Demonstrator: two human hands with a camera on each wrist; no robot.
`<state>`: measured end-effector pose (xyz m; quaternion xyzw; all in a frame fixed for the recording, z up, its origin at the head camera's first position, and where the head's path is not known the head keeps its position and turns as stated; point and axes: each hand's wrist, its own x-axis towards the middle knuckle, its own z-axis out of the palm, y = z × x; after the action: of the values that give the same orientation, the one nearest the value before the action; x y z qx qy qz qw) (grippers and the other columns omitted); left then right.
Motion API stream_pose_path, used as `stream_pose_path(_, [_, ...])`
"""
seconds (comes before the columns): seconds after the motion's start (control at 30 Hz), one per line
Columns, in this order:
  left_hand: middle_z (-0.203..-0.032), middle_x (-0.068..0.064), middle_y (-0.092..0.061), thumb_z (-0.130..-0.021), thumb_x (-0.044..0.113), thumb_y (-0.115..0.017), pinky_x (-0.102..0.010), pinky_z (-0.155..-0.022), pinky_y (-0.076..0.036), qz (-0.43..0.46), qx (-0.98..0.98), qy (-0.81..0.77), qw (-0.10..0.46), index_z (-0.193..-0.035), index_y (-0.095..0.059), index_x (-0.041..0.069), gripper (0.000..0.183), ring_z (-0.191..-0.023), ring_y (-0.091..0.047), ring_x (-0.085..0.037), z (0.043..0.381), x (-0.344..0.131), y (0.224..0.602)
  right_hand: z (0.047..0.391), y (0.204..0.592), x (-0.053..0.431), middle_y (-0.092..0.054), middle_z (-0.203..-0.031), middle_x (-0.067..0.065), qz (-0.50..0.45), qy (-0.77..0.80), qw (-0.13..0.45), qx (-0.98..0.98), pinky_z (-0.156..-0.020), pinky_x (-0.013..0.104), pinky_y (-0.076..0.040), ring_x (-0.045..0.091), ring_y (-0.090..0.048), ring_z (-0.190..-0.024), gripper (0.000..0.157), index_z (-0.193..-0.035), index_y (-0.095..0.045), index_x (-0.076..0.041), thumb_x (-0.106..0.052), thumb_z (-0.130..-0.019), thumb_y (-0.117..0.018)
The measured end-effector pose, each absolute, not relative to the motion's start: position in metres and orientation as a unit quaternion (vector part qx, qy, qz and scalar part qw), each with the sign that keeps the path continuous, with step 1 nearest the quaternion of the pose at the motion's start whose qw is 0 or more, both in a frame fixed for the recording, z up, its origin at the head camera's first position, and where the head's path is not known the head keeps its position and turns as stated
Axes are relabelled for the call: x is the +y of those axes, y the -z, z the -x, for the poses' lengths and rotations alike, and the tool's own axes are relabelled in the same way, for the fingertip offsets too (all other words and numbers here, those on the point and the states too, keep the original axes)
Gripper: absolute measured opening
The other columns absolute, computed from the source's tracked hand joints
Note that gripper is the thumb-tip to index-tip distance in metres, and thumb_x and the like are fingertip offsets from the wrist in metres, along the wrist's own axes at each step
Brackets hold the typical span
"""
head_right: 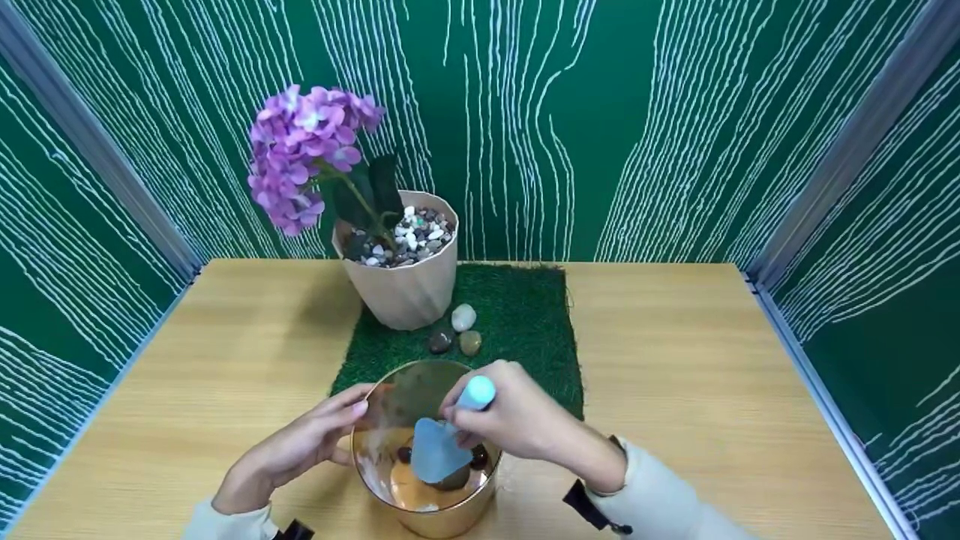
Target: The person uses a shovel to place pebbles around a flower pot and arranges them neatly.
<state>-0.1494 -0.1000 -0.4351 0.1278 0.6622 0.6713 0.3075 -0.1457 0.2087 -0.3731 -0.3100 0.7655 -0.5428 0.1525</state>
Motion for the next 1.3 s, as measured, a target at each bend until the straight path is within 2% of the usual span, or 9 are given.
stream_pose_path(0.37, [-0.16,-0.018,-0.044,-0.113,0.035,-0.046,-0.054,-0.096,-0.06,-0.128,0.665,-0.669,0.306,-0.156,-0.044,0.01,0.051,-0.15,-0.045,-0.043,0.149,-0.1,0.435,0.148,0.384,0.183,-0.078,-0.095,0.023,0.335,0.473,0.192,0.792,-0.069,0.024,-0.063,0.003,-0.072,-0.078,0.014,-0.101,-0.077,0.007,-0.002,-0.093,-0.071])
stream_pose_path(0.5, [-0.159,-0.018,-0.045,-0.113,0.037,-0.045,-0.051,-0.096,-0.06,-0.13,0.665,-0.668,0.307,-0.157,-0.044,0.011,0.051,-0.149,-0.046,-0.042,0.149,-0.1,0.435,0.149,0.39,0.178,-0.078,-0.092,0.019,0.348,0.458,0.193,0.795,-0.065,0.021,-0.062,-0.001,-0.069,-0.072,0.014,-0.102,-0.077,0.006,-0.003,-0.092,-0.072])
stream_pose_path(0.6, [-0.159,-0.017,-0.046,-0.113,0.037,-0.045,-0.048,-0.095,-0.061,-0.131,0.664,-0.668,0.308,-0.157,-0.044,0.011,0.051,-0.148,-0.046,-0.042,0.149,-0.1,0.435,0.15,0.391,0.175,-0.078,-0.089,0.016,0.351,0.451,0.198,0.796,-0.062,0.02,-0.06,-0.002,-0.068,-0.068,0.015,-0.102,-0.078,0.005,-0.001,-0.09,-0.071])
stream_pose_path(0.93, [-0.16,-0.017,-0.045,-0.113,0.036,-0.045,-0.05,-0.095,-0.061,-0.131,0.663,-0.669,0.31,-0.157,-0.043,0.011,0.051,-0.149,-0.046,-0.042,0.15,-0.101,0.435,0.152,0.393,0.169,-0.077,-0.088,0.003,0.369,0.409,0.208,0.808,-0.066,0.016,-0.054,0.0,-0.06,-0.075,0.013,-0.098,-0.08,-0.002,0.001,-0.088,-0.072])
stream_pose_path(1.03, [-0.161,-0.017,-0.045,-0.113,0.036,-0.045,-0.05,-0.094,-0.061,-0.13,0.663,-0.67,0.309,-0.157,-0.043,0.011,0.051,-0.149,-0.046,-0.042,0.15,-0.101,0.435,0.153,0.394,0.167,-0.078,-0.088,0.006,0.371,0.412,0.217,0.803,-0.066,0.016,-0.054,-0.002,-0.06,-0.072,0.013,-0.097,-0.08,-0.001,0.001,-0.088,-0.072])
stream_pose_path(1.2, [-0.16,-0.017,-0.045,-0.113,0.036,-0.045,-0.051,-0.095,-0.061,-0.13,0.665,-0.669,0.307,-0.157,-0.044,0.011,0.05,-0.148,-0.047,-0.042,0.15,-0.101,0.435,0.152,0.394,0.166,-0.079,-0.095,0.018,0.361,0.437,0.27,0.778,-0.067,0.017,-0.059,-0.003,-0.067,-0.069,0.017,-0.102,-0.081,0.005,0.001,-0.089,-0.071])
stream_pose_path(1.3, [-0.16,-0.017,-0.045,-0.113,0.036,-0.045,-0.051,-0.094,-0.061,-0.128,0.665,-0.669,0.307,-0.157,-0.044,0.011,0.051,-0.148,-0.047,-0.042,0.149,-0.1,0.436,0.152,0.393,0.167,-0.078,-0.094,0.021,0.355,0.446,0.287,0.77,-0.067,0.019,-0.061,-0.001,-0.07,-0.071,0.017,-0.103,-0.08,0.006,0.0,-0.09,-0.07])
